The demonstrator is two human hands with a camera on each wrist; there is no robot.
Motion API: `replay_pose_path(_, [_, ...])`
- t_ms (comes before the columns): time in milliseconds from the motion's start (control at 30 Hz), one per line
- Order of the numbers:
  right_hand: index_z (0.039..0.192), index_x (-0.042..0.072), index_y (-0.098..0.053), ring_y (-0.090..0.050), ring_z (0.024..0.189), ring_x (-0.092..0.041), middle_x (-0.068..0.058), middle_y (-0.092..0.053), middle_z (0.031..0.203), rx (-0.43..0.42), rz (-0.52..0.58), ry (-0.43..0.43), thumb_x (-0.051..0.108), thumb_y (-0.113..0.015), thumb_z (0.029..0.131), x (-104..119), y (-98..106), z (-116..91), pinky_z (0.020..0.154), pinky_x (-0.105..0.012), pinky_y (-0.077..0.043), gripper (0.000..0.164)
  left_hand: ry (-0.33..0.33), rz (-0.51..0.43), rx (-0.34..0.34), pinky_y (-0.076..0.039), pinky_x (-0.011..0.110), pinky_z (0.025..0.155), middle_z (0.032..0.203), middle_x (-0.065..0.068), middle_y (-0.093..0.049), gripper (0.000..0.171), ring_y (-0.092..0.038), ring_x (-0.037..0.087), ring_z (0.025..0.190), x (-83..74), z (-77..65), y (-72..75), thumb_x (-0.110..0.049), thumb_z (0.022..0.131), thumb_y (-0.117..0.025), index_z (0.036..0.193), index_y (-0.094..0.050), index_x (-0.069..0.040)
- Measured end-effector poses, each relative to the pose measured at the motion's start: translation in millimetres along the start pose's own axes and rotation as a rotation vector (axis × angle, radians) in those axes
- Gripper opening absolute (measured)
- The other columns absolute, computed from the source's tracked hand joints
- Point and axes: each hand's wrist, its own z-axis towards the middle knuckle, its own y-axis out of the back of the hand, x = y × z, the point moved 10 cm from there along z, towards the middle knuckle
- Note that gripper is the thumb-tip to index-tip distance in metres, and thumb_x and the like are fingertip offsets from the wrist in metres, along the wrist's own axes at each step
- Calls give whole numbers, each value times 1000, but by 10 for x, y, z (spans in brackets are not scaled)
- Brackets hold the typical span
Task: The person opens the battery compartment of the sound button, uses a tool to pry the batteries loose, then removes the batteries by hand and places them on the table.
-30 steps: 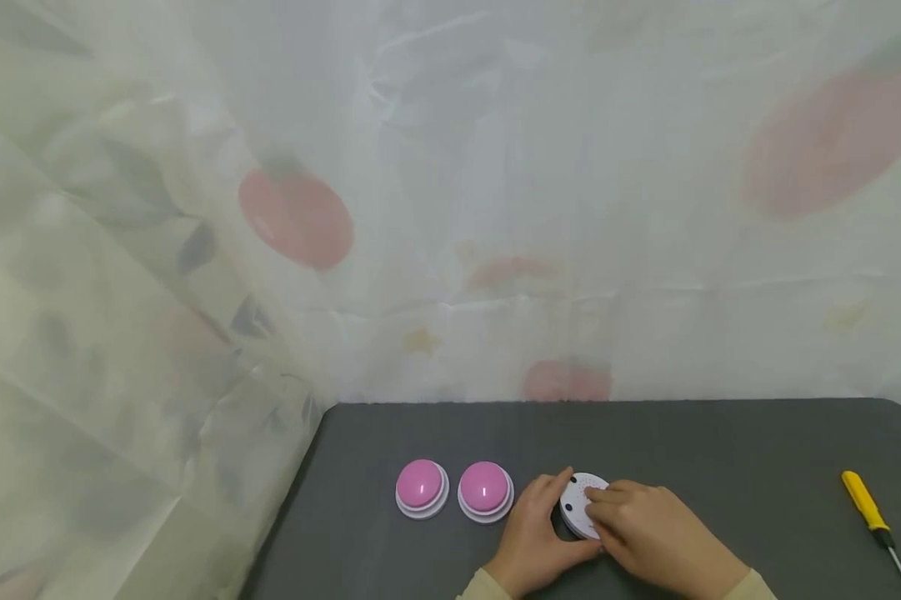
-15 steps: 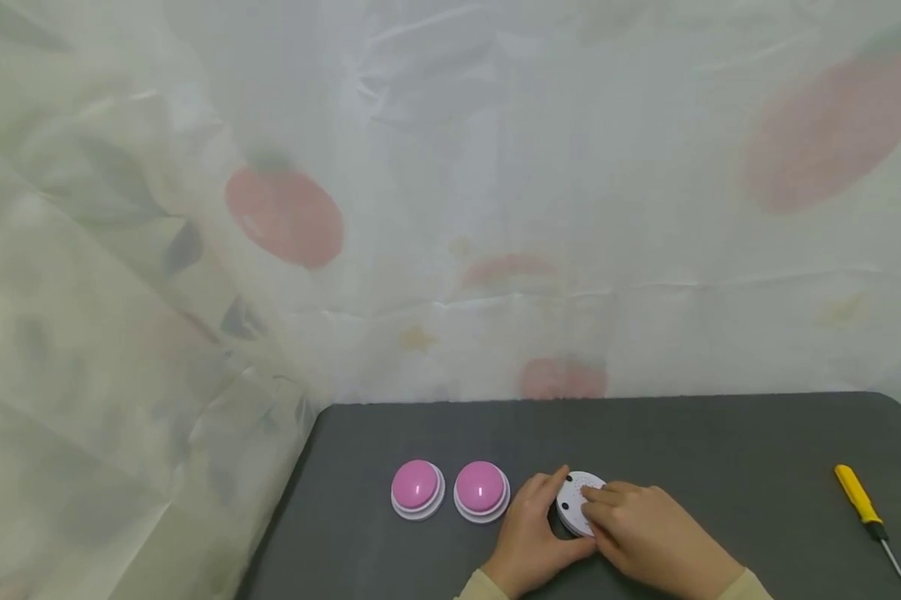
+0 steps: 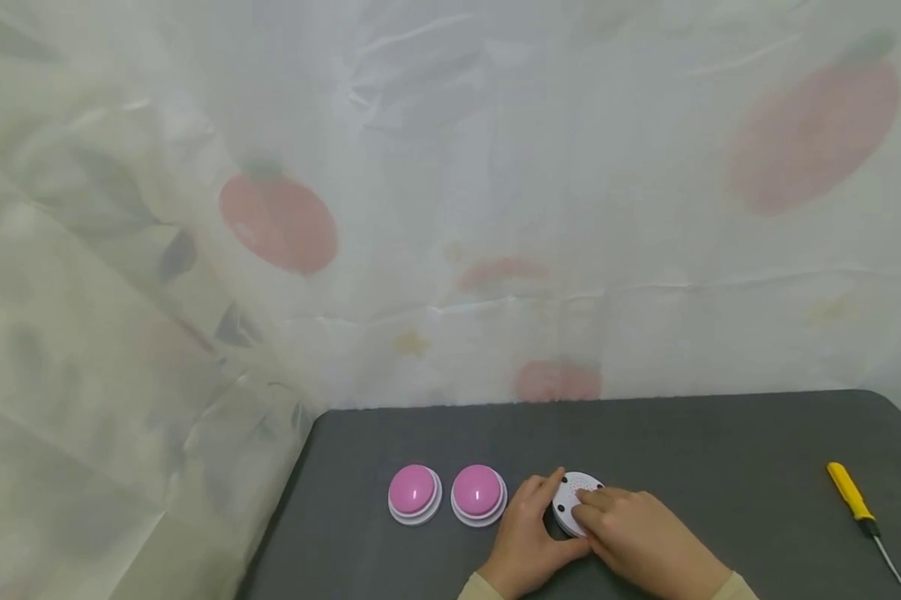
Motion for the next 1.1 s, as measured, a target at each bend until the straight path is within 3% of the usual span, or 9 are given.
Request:
replay_pose_path(200, [89, 15, -65, -73, 74, -18, -7, -79, 99, -44, -50, 46, 10, -92, 73, 88, 0, 1, 50, -31, -51, 32, -2, 26, -23, -54, 22, 94, 118, -2, -69, 94, -63, 8, 107, 6, -4, 15, -37, 72, -103, 150, -64, -2])
replay_pose_path(333, [98, 12, -68, -67, 65, -14, -4, -74, 93, -49, -54, 48, 7, -95, 70, 84, 15, 0, 48, -28, -48, 39, -23, 41, -46, -54, 22, 94, 117, -1, -70, 94, -64, 8, 107, -19, 6, 25, -37, 71, -103, 149, -64, -2])
replay_pose_path(500, [110, 15, -70, -58, 61, -3, 7, -69, 90, -49, 8, 1, 13, -99, 73, 4, 55, -16, 51, -23, -48, 47, -48, 45, -60, -54, 21, 94, 119, -2, -71, 94, -66, 8, 109, -47, 9, 21, -43, 73, -103, 148, -65, -1])
replay_pose_path(600, [106, 17, -72, -60, 64, -3, 8, -68, 94, -42, 22, -1, 19, -99, 74, -25, 65, -19, 52, -23, -50, 42, -14, 27, -46, -54, 21, 94, 120, -3, -71, 95, -65, 7, 110, -18, -1, 14, -47, 75, -101, 149, -64, -1])
replay_pose_path(700, [104, 14, -74, -64, 67, -5, 5, -69, 96, -12, 40, -13, 15, -98, 77, -63, 68, -18, 54, -24, -53, 37, 36, -2, -16, -55, 23, 94, 122, -5, -71, 97, -64, 6, 111, 19, -7, -4, -51, 77, -100, 151, -62, -2])
replay_pose_path(967, [123, 7, -74, -77, 90, -14, -2, -79, 115, 148, 169, -167, 2, -87, 89, -239, 29, -16, 70, -33, -63, 36, 152, -83, 50, -56, 30, 99, 127, -7, -69, 100, -63, 5, 116, 113, -27, 6, -56, 77, -97, 155, -60, -6])
replay_pose_path(1100, [119, 8, -75, -75, 91, -12, 1, -77, 113, 113, 177, -177, -8, -87, 84, -295, 88, -14, 72, -31, -63, 40, 181, -107, 68, -56, 33, 102, 129, -8, -68, 101, -63, 6, 119, 143, -37, 12, -57, 78, -96, 157, -58, -7])
